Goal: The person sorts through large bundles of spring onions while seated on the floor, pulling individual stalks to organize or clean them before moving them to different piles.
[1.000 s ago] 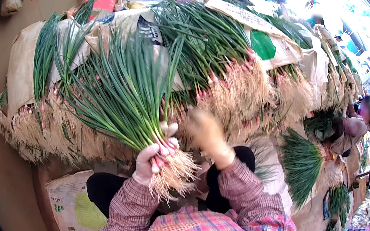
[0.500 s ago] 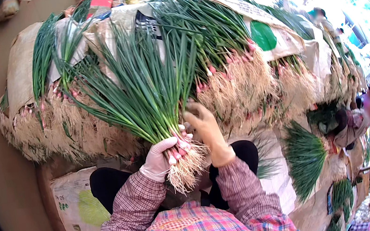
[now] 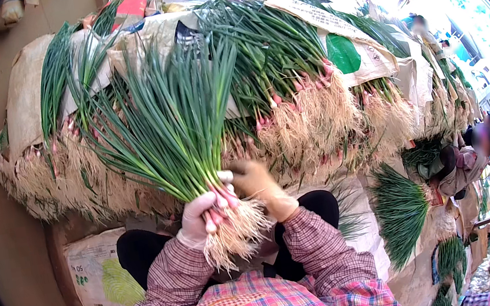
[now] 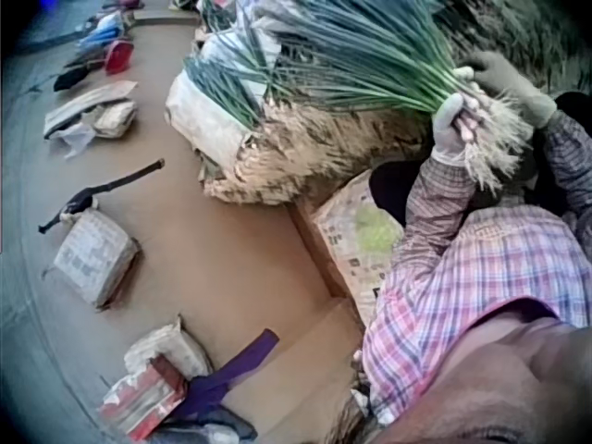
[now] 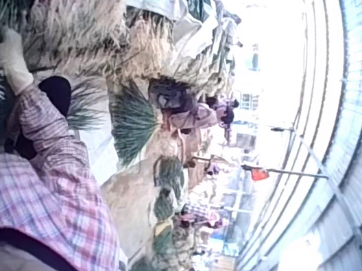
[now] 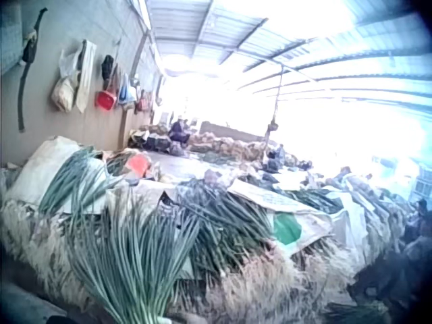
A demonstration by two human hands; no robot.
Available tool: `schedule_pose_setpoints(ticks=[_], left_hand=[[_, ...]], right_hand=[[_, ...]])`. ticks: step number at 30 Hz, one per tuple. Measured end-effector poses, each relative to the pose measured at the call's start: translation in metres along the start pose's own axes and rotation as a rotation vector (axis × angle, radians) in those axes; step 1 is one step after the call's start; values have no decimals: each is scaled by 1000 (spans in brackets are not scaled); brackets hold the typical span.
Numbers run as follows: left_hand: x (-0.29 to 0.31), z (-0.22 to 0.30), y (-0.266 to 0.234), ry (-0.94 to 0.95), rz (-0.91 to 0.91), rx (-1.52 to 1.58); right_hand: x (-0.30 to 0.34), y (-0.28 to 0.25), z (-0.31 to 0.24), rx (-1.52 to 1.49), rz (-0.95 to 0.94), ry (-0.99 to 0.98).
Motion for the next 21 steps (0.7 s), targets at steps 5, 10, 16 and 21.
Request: schedule_pose_setpoints(ticks=[5,10,16,21], left_hand=[[-11,-1,-21,-44,53,22],[-7,-3,-8,9,23,238],[-12,-23,-8,-78,211,86],[-10,-25,-3,-66,233,16]], right_hand=[[-57,-147,-26,835,742,1],[-51,-154,-32,-96,251,268],[28,-35,-18,-725,116,264],[-16,-41,-25,-907,213,82]])
Point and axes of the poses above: each hand's wrist, its own x-axis away from the middle knuckle, its own y-axis out of the palm, z = x × y, the point moved 6 cm from there along -x, towards the middle knuckle, and after that the axes turned 8 degrees about x, right-handed, at the moved point
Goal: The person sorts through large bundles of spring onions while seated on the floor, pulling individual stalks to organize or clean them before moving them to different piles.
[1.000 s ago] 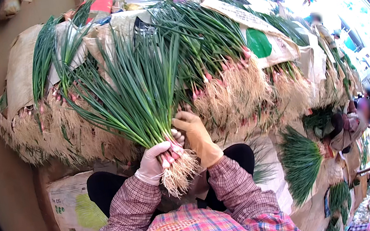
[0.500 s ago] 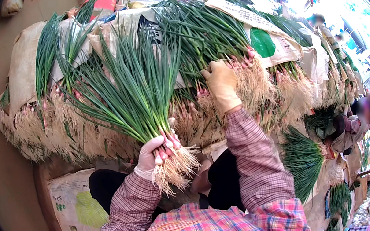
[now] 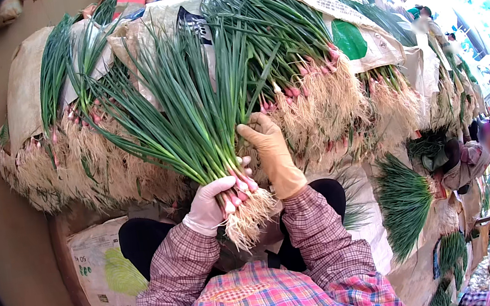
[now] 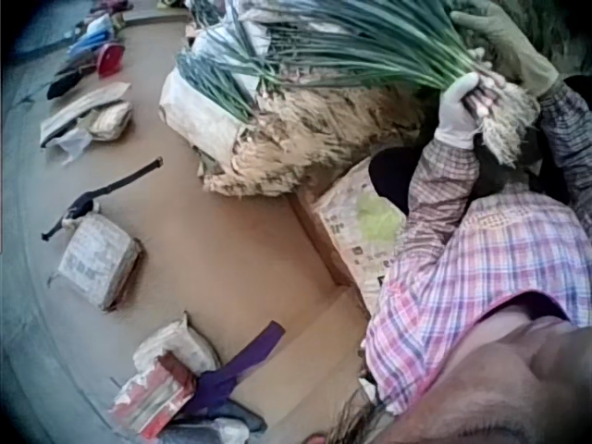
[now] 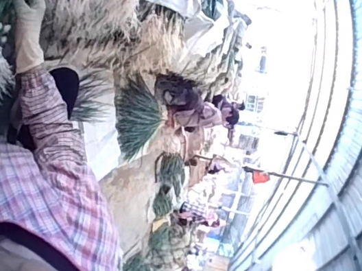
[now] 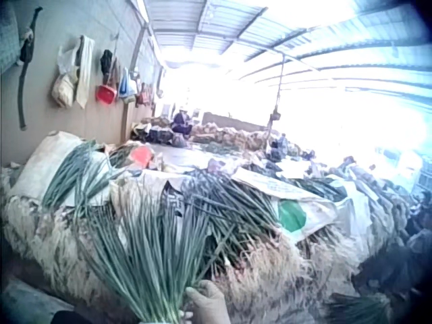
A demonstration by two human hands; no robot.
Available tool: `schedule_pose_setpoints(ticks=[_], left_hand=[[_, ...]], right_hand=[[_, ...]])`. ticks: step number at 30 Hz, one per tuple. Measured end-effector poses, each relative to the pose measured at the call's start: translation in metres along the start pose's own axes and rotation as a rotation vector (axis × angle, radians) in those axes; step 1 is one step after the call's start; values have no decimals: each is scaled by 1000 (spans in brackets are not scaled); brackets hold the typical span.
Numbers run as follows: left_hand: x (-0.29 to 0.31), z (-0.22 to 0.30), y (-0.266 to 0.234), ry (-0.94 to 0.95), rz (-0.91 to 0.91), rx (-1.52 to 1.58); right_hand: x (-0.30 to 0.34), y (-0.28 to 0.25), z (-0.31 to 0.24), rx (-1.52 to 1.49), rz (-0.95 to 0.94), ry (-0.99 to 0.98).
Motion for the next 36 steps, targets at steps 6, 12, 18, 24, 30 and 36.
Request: schedule_pose_setpoints(ticks=[6,12,18,24,30,36], left_hand=[[0,9,-12,-82,58,-211],[2,10,-10,-28,18,-4],[5,5,-18,-55,-46,87],[8,8,-9,-47,11,232],[1,-9,-34,-168,-32,224],[6,11,-33,16,40,150]], right_hand=[[24,7,6,251,309,-191],[16,-8,40,-350,176,152],[70,-10,102,601,-202,180],[16,24,41,-556,-534,258],[27,18,47,-816,-526,170],[19,35,53,-630,-356,145]])
Point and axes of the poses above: each hand's wrist, its own x-axis away from the middle knuckle, its own y-axis out of the palm, z = x × y, the point moved 6 cm from there along -x, towards the middle knuckle, and after that the axes turned 8 degrees about x, right-handed, at the moved point
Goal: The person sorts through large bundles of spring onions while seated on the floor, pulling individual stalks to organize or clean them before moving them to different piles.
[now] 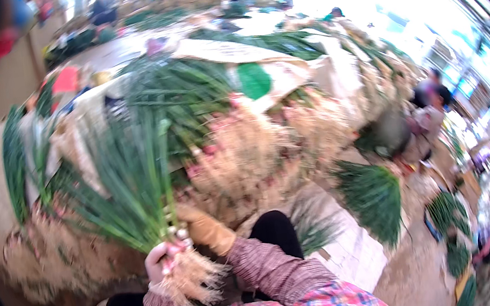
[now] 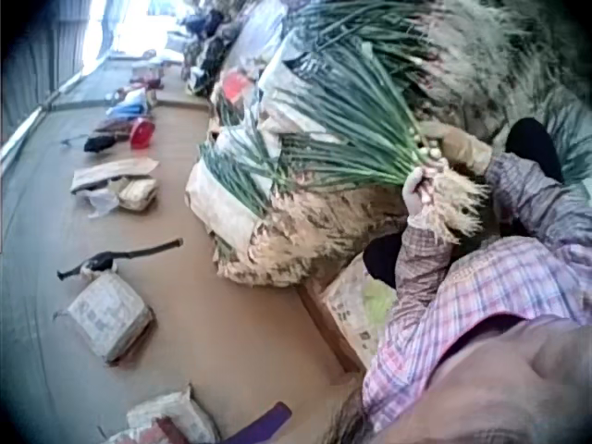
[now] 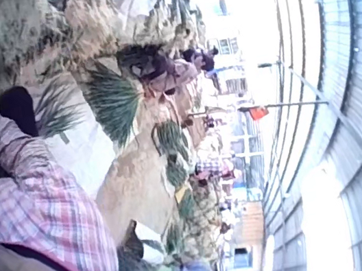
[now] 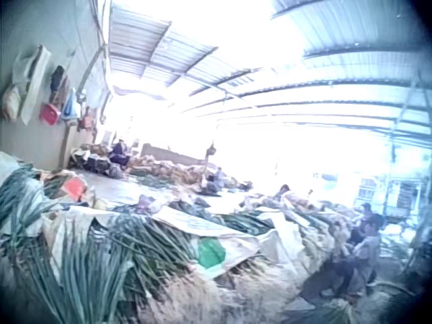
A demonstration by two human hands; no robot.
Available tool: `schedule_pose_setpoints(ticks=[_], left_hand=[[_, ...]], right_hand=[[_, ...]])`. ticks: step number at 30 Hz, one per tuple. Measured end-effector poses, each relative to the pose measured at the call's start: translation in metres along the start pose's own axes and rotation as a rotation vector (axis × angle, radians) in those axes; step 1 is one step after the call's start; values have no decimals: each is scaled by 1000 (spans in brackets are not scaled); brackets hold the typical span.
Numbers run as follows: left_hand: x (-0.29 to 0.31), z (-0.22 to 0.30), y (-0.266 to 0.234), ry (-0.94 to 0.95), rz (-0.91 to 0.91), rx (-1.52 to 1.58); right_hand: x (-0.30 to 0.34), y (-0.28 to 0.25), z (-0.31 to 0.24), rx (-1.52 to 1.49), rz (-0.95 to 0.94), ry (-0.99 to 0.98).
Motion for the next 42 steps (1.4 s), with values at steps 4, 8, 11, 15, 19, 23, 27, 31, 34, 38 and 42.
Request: schedule_pose_setpoints(ticks=[4,8,11,15,19,23,27,31,34,38,42], left_hand=[[3,-10,34,-121,-127,176],[2,-11,30,-133,-84,188],[-2,-10,25,-107,-132,96],[-5,-17,25,-140,-173,140],[-7,-11,5,-214,-157,190],[-14,-23,12,-187,-160,225],[-16,-31,20,10,-51,10],[-28,-26,-20,-151,-221,-11],[-17,-43,8,-8,-4,-67],[-20,-39,-3,-50,10,-124],[-15,-39,13,-74,4,-151]], right_hand=[[-1,-4,5,-143,-200,65],[-6,0,12,-237,-72,97],[-8,-17,32,-336,105,152],[-5,-61,-6,492,338,-27],[33,-53,-5,1708,144,141],[38,-78,-11,1206,300,-10],[57,-38,-44,716,310,-134],[84,-3,-44,1127,319,-687],[91,7,-22,1171,353,-634],[86,1,-13,1106,313,-595],[68,-8,2,612,169,-428]])
Point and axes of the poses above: each hand's wrist, its own x-axis away from the middle knuckle, its own y-axis out of the palm, z = x × y, the point moved 6 cm from there along -x, towards the middle knuckle, and after that the axes turned 8 degrees about x, right-handed, at the moved point
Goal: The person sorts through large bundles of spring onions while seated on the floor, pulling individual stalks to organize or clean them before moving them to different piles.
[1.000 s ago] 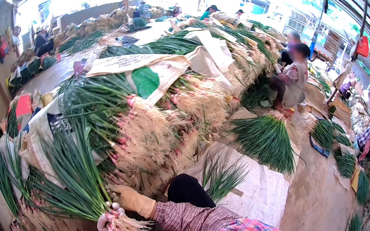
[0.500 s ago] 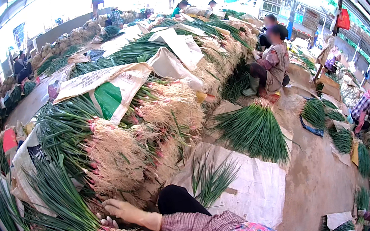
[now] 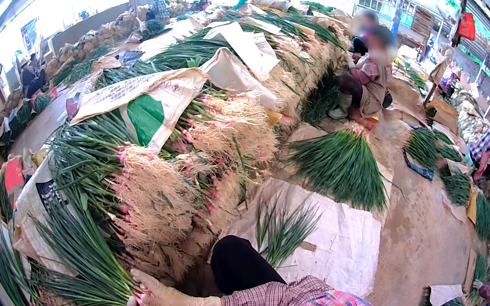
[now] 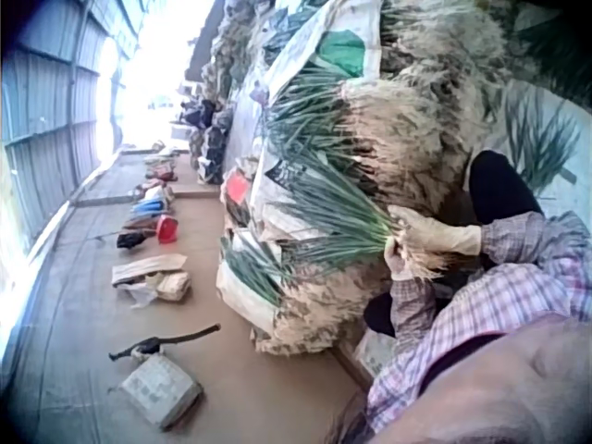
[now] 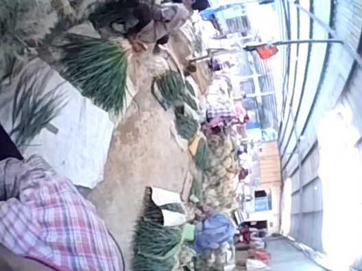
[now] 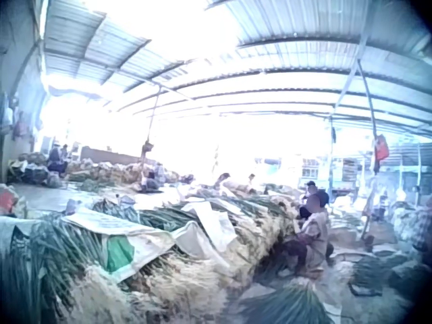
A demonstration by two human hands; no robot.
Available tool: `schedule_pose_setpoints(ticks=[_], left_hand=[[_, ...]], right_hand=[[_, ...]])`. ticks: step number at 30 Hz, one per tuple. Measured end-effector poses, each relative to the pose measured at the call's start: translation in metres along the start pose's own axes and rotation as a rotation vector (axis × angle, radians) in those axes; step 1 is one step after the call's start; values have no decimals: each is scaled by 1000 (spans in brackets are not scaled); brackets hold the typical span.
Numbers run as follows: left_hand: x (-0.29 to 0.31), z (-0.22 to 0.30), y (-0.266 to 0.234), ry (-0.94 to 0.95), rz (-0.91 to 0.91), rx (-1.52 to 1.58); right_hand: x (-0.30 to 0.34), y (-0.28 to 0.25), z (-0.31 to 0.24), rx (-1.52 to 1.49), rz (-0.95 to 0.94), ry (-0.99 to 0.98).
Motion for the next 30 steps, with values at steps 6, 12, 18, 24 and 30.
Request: schedule_pose_setpoints(ticks=[6,12,18,24,30], left_hand=[[-2,-1,16,-78,-220,241],[1,3,13,-129,-277,237],[14,9,14,-107,-119,193],[-4,-2,-34,-76,37,-179],[13,13,-6,-8,100,-323]], right_hand=[[-24,3,4,-893,-285,636],[-32,-8,4,-529,-424,747],[-58,-31,15,-289,-237,421],[-29,-46,-20,466,232,2],[-12,19,-50,852,-64,-126]])
Point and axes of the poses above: each hand's wrist, its own x-axis away from the middle knuckle, its own y-axis out of the palm, z = x × y, the point moved 6 cm from there along -x, towards the middle knuckle, and after that the axes turned 8 degrees about x, right-handed, at the moved point
